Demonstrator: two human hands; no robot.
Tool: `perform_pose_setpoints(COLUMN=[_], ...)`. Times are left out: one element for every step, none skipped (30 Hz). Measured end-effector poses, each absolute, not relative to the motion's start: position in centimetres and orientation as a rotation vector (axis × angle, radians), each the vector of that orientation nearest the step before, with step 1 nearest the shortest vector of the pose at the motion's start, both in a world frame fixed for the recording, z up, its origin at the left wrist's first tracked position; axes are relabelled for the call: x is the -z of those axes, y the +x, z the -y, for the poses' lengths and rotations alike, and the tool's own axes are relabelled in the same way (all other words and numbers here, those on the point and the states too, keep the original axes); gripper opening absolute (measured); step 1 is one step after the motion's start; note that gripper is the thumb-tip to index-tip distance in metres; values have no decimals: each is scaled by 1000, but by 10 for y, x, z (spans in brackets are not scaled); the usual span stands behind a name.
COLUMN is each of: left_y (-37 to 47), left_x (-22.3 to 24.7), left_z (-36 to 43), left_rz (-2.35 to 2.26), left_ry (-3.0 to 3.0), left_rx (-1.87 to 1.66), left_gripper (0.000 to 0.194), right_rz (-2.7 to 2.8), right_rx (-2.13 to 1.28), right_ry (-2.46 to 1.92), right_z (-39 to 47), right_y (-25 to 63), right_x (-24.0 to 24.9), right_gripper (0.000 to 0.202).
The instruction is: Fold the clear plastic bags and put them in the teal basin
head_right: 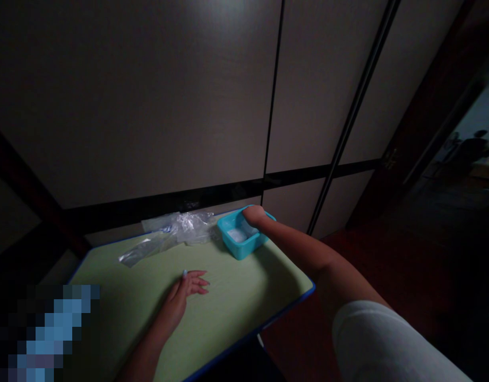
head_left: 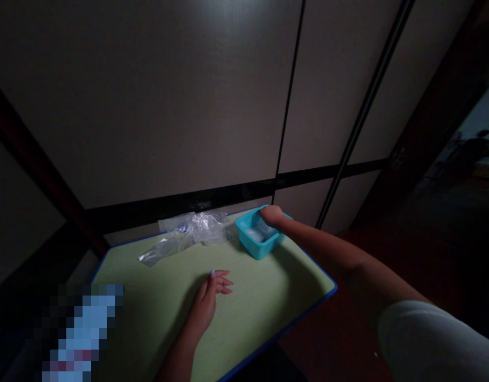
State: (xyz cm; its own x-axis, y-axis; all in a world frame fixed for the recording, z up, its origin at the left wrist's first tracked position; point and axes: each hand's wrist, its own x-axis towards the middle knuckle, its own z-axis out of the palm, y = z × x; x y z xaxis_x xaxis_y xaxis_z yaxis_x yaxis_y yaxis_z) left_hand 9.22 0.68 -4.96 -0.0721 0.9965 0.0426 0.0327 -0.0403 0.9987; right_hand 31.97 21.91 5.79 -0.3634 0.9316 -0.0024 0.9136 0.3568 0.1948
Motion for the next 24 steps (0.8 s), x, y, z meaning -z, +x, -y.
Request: perform_pose_setpoints(left_y=[92,93,93,93,93,94,94,94,94,94,94,94,94,94,93,93,93,93,93,93,93,93,93,93], left_x=[49,48,47,46,45,44,43,43,43,42,42,42,42,43,43,43,43,44,44,45,45,45,45,44], left_z=[-7,-7,-7,-7,-7,-6,-6,-6,-6,-6,-6,-6,-6,-6,-7,-7,-7,-7,-7,-7,-7,-7,-7,-7], left_rz=[-1268,-1270,-1273,-1276,-1278,-1280,-1280,-1282,-1286,-1288,-1291,-1294,-1296,-1296,-1293,-1291,-1291,-1292,-1291,-1292,-1292,-1293,-1294,-1297], left_ry=[1224,1221,1216,1211,1207,1205,1207,1208,1210,1211,1212,1215,1219,1224,1229,1231,1230,1227,1226,1227,1230,1233,1237,1241], left_rx=[-1279,-1278,-1278,-1279,-1278,-1278,-1279,-1282,-1284,-1283,-1283,-1282,-1283,-1283,-1284,-1286,-1289,-1291,-1292,-1293,-1294,-1292,-1288,-1284], left_gripper=[74,74,74,74,74,74,74,74,74,74,75,75,75,75,75,74,74,74,74,74,74,74,74,75], right_rz=[-2490,-2484,-2478,-2470,-2457,-2443,-2430,-2420,-2414,-2413,-2415,-2419,-2424,-2426,-2425,-2420,-2412,-2404,-2396,-2391,-2390,-2392,-2396,-2402], right_rx=[-260,-280,-296,-307,-313,-311,-305,-294,-281,-267,-253,-240,-226,-212,-196,-179,-161,-143,-128,-114,-102,-90,-79,-69], right_ry=[1720,1741,1763,1783,1801,1815,1826,1832,1835,1835,1835,1835,1836,1837,1838,1839,1839,1837,1835,1830,1823,1814,1803,1791], right_z=[-219,-219,-219,-219,-219,-220,-220,-221,-222,-223,-225,-226,-227,-228,-229,-229,-230,-230,-231,-231,-231,-231,-231,-231], right_y=[320,321,321,322,322,323,324,324,325,326,326,327,327,327,327,327,327,327,327,327,327,327,327,328], right_x=[-59,-60,-61,-61,-61,-60,-59,-57,-56,-55,-53,-52,-52,-51,-51,-50,-50,-49,-49,-48,-47,-47,-46,-45], right_gripper=[24,25,27,30,32,34,33,33,32,32,32,33,33,33,34,34,33,33,33,33,33,33,34,34])
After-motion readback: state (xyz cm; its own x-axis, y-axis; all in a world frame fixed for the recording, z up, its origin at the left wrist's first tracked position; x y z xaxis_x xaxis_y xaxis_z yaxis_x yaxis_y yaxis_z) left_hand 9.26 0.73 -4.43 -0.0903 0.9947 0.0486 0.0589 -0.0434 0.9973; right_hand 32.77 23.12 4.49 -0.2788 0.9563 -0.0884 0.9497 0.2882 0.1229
